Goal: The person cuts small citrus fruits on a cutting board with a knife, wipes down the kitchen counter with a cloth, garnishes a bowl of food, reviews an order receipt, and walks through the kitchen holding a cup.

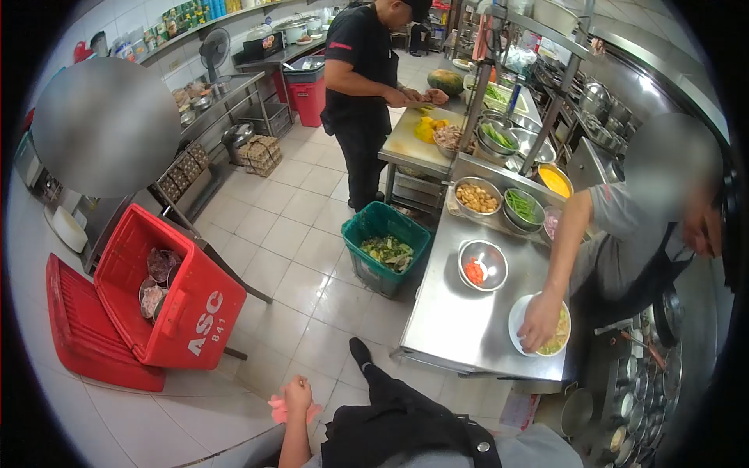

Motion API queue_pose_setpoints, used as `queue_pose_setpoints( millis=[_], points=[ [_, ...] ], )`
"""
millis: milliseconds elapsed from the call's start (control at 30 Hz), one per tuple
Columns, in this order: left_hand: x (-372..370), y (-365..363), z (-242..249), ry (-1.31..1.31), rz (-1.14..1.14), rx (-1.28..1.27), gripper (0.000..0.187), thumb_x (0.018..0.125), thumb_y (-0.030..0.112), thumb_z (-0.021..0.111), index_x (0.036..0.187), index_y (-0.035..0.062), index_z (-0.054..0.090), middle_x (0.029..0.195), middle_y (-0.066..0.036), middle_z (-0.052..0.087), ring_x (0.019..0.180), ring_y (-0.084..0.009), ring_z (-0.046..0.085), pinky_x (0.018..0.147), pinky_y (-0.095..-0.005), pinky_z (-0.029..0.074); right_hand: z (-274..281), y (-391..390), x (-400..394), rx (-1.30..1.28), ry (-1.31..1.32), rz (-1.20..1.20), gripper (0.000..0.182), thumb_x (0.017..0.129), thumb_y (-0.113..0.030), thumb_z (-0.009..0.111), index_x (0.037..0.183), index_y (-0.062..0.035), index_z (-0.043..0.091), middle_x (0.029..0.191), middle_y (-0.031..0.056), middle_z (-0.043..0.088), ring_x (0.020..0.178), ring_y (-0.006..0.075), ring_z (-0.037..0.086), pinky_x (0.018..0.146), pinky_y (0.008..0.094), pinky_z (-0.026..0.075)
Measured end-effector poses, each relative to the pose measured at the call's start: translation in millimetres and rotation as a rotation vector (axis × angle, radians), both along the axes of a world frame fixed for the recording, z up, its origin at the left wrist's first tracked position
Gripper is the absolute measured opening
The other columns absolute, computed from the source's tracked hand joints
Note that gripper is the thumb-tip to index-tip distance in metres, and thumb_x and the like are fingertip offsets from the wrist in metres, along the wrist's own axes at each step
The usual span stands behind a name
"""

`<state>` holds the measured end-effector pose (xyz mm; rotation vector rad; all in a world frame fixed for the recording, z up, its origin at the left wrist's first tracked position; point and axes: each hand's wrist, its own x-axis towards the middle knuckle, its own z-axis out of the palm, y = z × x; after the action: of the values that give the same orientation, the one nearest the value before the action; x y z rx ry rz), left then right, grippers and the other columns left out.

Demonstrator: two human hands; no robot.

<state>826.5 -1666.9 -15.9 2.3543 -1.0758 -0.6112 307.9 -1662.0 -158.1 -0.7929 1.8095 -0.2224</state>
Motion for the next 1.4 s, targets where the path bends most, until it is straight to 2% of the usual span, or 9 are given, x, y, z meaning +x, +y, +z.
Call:
queue_pose_setpoints(
  millis=[233, 267, 367, 600, 700, 900, 1167, 1200, 1400],
  points=[
    [53.4, 17.8, -103.6, 0.123, 0.195, 0.38, 0.031, 0.083, 0.021, 0.058, 0.096, -0.0031, 0.071, 0.095, -0.028, 0.068, 0.093, -0.0425, 0.068, 0.084, -0.0482, 0.053, 47.7, -249.7, 120.4, -0.403, -0.045, 0.091, 0.032, 0.088, -0.033, 0.058, 0.091, -0.0035, 0.07, 0.092, 0.0204, 0.07, 0.092, 0.0336, 0.069, 0.079, 0.0471, 0.054],
    [42.1, 8.0, -55.4, 0.228, 0.289, 0.462, 0.031, 0.082, 0.02, 0.056, 0.098, -0.0024, 0.071, 0.098, -0.029, 0.068, 0.094, -0.0415, 0.069, 0.086, -0.0467, 0.054, 57.5, -288.7, 141.3, -0.457, -0.044, 0.106, 0.032, 0.088, -0.033, 0.058, 0.091, -0.0037, 0.07, 0.093, 0.0204, 0.07, 0.092, 0.0336, 0.069, 0.079, 0.0471, 0.054],
    [92.7, 7.7, -110.0, 0.101, 0.084, 0.792, 0.032, 0.083, 0.023, 0.058, 0.099, -0.0014, 0.072, 0.1, -0.026, 0.07, 0.097, -0.0402, 0.068, 0.086, -0.0454, 0.054, 92.2, -396.9, 205.8, -0.594, -0.025, 0.154, 0.033, 0.087, -0.034, 0.058, 0.092, -0.0042, 0.07, 0.093, 0.0202, 0.07, 0.093, 0.0336, 0.069, 0.079, 0.047, 0.055],
    [181.2, -92.9, -125.4, 0.072, 0.052, 0.608, 0.037, 0.083, 0.03, 0.06, 0.101, 0.0006, 0.073, 0.106, -0.023, 0.07, 0.104, -0.0387, 0.066, 0.088, -0.0436, 0.053, 145.4, -575.3, 316.7, -0.688, 0.127, 0.229, 0.033, 0.087, -0.036, 0.059, 0.093, -0.0056, 0.07, 0.095, 0.0199, 0.071, 0.093, 0.0336, 0.069, 0.079, 0.0469, 0.055],
    [184.7, -172.8, -60.3, 0.116, 0.162, 0.449, 0.034, 0.085, 0.03, 0.057, 0.102, 0.0045, 0.073, 0.105, -0.023, 0.069, 0.104, -0.0391, 0.066, 0.091, -0.0437, 0.052, 149.9, -595.1, 334.0, -0.669, 0.174, 0.241, 0.034, 0.086, -0.037, 0.06, 0.094, -0.0061, 0.071, 0.096, 0.0198, 0.071, 0.093, 0.0336, 0.069, 0.079, 0.0469, 0.055],
    [213.6, -234.3, -73.5, 0.051, 0.042, 0.279, 0.029, 0.087, 0.027, 0.057, 0.097, 0.0047, 0.073, 0.098, -0.022, 0.07, 0.097, -0.0408, 0.067, 0.087, -0.0459, 0.053, 121.7, -510.2, 313.9, -0.661, 0.137, 0.179, 0.034, 0.086, -0.039, 0.061, 0.095, -0.0073, 0.071, 0.097, 0.0195, 0.071, 0.094, 0.0336, 0.069, 0.079, 0.0468, 0.055],
    [251.2, -269.6, -81.8, 0.104, -0.482, 0.412, 0.028, 0.085, 0.023, 0.054, 0.092, 0.0025, 0.073, 0.088, -0.02, 0.072, 0.087, -0.0346, 0.071, 0.082, -0.0419, 0.054, 32.6, -185.6, 272.6, -0.213, 0.159, -0.139, 0.035, 0.085, -0.041, 0.062, 0.097, -0.0088, 0.071, 0.099, 0.0191, 0.071, 0.094, 0.0336, 0.069, 0.079, 0.0466, 0.055],
    [257.3, -281.2, -103.7, 0.076, -0.572, 0.382, 0.029, 0.086, 0.023, 0.054, 0.091, 0.0016, 0.072, 0.077, -0.019, 0.071, 0.076, -0.033, 0.072, 0.077, -0.041, 0.056, 25.4, -142.7, 278.5, -0.141, 0.166, -0.179, 0.036, 0.085, -0.041, 0.062, 0.097, -0.009, 0.071, 0.099, 0.019, 0.071, 0.094, 0.0336, 0.069, 0.079, 0.0466, 0.055],
    [197.6, -392.9, -105.2, -0.018, -1.088, 0.129, 0.029, 0.085, 0.028, 0.06, 0.093, 0.0031, 0.073, 0.085, -0.021, 0.071, 0.083, -0.0374, 0.07, 0.083, -0.0433, 0.055, 18.4, 18.9, 348.0, 0.034, 0.237, -0.422, 0.037, 0.084, -0.043, 0.063, 0.098, -0.0101, 0.072, 0.1, 0.0188, 0.071, 0.094, 0.0336, 0.069, 0.079, 0.0465, 0.055]
  ],
)
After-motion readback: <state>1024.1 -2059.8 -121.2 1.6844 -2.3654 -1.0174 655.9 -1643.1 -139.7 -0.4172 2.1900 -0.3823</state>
